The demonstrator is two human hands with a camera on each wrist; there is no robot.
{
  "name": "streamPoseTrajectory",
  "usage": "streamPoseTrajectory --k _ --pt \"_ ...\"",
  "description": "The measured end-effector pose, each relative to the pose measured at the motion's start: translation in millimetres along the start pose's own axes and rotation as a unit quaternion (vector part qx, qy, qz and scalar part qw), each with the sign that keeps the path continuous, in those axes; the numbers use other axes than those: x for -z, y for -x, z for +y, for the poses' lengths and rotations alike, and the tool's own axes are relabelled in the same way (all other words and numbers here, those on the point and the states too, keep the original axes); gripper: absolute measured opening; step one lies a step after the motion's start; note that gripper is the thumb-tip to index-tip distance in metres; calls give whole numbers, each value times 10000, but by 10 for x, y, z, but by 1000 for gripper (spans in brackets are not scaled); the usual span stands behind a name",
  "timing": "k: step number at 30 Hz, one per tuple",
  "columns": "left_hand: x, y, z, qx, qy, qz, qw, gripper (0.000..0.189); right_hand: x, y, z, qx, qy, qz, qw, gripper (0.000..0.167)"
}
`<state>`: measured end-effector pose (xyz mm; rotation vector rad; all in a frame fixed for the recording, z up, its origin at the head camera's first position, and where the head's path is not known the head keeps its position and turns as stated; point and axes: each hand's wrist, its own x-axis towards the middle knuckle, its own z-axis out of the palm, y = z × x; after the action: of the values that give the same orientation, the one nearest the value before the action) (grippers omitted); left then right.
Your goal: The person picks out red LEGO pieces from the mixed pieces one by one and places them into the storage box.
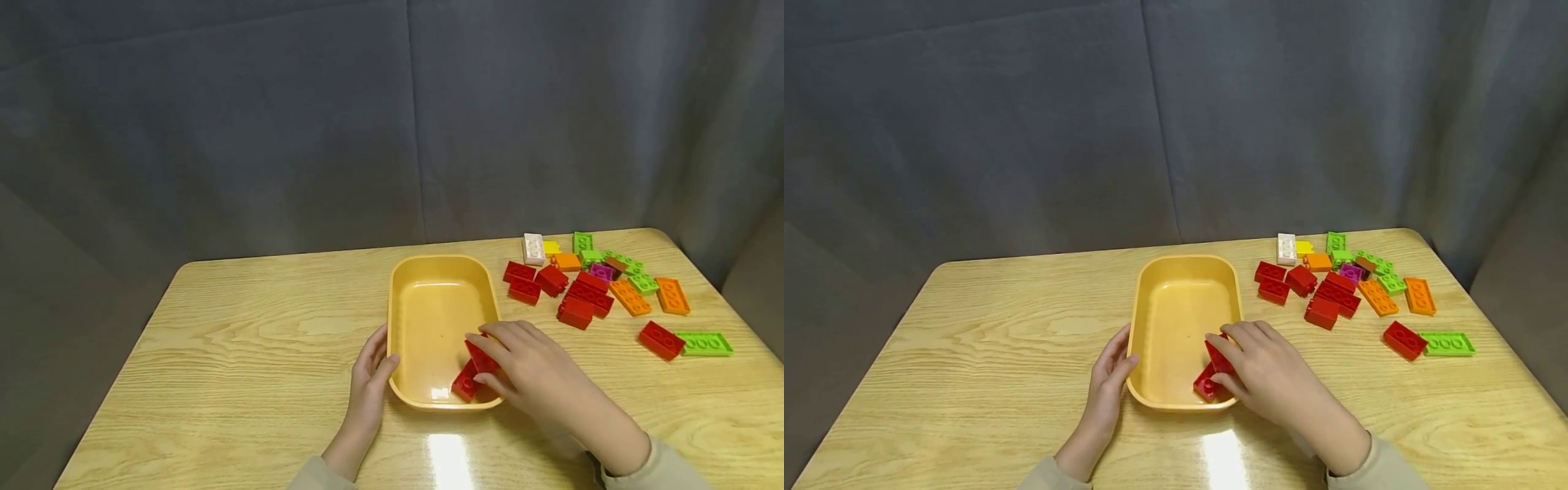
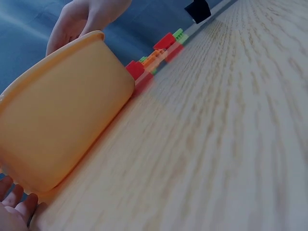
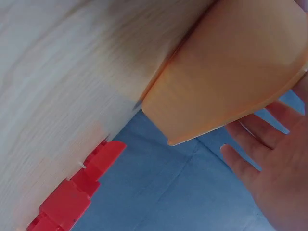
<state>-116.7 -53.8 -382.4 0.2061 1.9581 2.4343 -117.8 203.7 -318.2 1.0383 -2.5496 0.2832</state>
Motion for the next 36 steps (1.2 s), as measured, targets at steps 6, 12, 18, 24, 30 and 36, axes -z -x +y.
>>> streamPoseTrajectory --k 6,12,18,24,30,36 --pt "-2 2 2 -48 -30 -26 10000 57 0 37 35 -187 82 43 9998 55" --pt "-2 8 -6 -16 -28 -39 10000 58 11 59 64 -155 -4 131 9998 52" --pt "0 6 0 -60 -39 -96 9999 58 71 59 104 -107 -93 234 9996 51" --pt "4 10 7 -81 -63 -86 9999 58 170 74 151 -479 -27 9 9988 49" --pt "-1 -4 3 -66 -63 -74 9999 58 302 99 245 -939 36 -234 9953 51" --pt "4 7 5 -67 -88 -72 9999 58 383 200 392 -1380 72 -228 9901 52"
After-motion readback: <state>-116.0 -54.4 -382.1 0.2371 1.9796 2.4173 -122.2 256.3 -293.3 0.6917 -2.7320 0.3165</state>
